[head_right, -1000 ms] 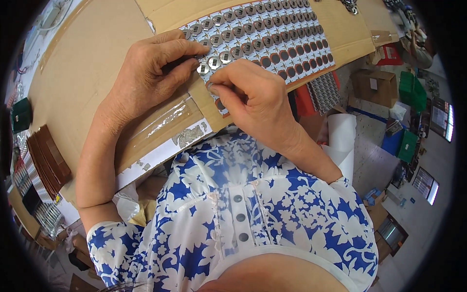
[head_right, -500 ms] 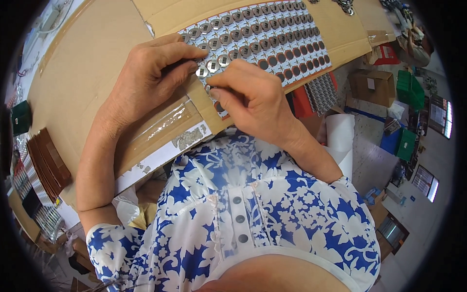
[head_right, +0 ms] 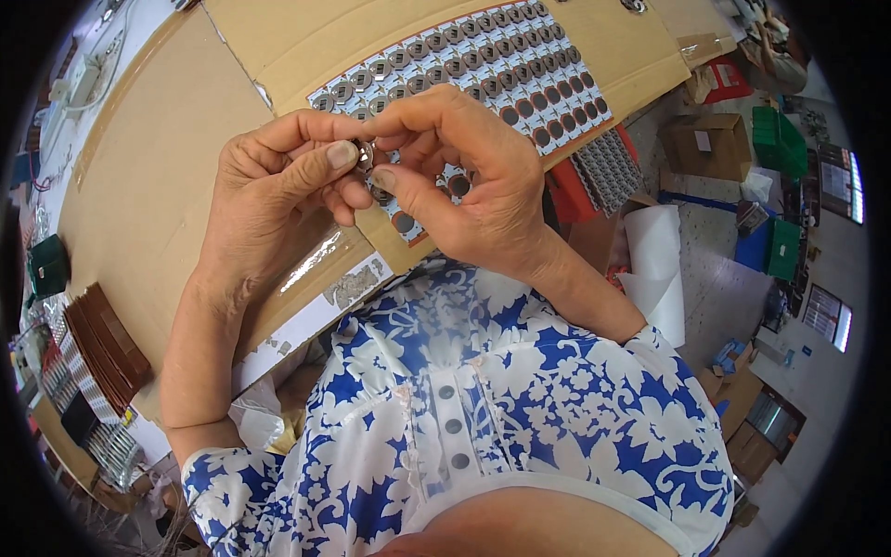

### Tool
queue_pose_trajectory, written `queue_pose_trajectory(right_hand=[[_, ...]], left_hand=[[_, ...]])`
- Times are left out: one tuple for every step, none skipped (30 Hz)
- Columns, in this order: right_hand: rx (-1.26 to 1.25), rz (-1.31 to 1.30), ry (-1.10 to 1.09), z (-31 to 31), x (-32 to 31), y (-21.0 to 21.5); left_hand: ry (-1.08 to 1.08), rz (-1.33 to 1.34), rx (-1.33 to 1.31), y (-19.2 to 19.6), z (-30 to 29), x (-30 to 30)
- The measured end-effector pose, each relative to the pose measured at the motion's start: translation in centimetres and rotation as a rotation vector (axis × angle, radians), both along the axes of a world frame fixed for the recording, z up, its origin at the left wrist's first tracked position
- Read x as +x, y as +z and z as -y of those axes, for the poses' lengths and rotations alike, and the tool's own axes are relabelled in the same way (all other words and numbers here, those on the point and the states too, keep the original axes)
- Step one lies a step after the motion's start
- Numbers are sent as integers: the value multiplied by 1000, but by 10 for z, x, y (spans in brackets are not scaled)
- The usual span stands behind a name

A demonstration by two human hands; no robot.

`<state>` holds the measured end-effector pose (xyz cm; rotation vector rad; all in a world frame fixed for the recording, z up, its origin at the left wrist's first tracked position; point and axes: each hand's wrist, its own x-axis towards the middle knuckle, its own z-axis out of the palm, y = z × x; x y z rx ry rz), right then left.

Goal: The person assembles small metal components into plastic trays by hand, placing the components into the trays.

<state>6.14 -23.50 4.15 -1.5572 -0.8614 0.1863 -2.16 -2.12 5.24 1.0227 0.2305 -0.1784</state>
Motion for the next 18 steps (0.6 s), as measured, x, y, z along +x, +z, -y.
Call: queue_pose_trajectory(right_hand=[[0, 0, 1, 0, 0, 0], [0, 21, 2, 0, 0, 1], [0, 43, 3, 1, -1, 1], [-1, 44, 3, 1, 1, 3], [-29, 190, 10, 1, 4, 6], [-56, 335, 16, 1, 6, 7], [-56, 336, 17, 1, 8, 5], [-49, 433, 2, 0, 9, 3], [-41, 530, -13, -1, 9, 1], [-40, 531, -12, -1, 8, -1], [-20, 408, -15, -1, 6, -2], [0, 286, -17, -1, 3, -3], [-1, 285, -17, -2, -2, 1], [40, -32, -32, -2, -8, 7], [81, -350, -46, -2, -10, 12], [90, -341, -31, -3, -8, 13], [89, -341, -33, 1, -3, 13], [-25, -367, -1, 11, 4, 14]], left_hand=[[1, 0, 0, 1, 0, 0], [6, 6, 15, 2, 0, -1], [11, 13, 29, 2, 1, -2], [11, 14, 28, 3, 2, -2], [22, 15, 35, 5, 2, -2], [33, 17, 43, 5, 3, -2], [34, 17, 43, 5, 3, -2], [30, 24, 75, 4, 3, -2], [26, 30, 106, 4, 3, -2], [27, 30, 106, 6, 3, -3], [25, 20, 124, 8, 5, -4], [23, 9, 142, 10, 6, -4], [23, 8, 141, 7, 6, -5], [76, 97, 343, 2, 7, -6], [128, 186, 544, -2, 7, -7], [127, 187, 542, -4, 7, -7], [156, 225, 636, -6, 6, -6], [186, 262, 729, -7, 5, -5]])
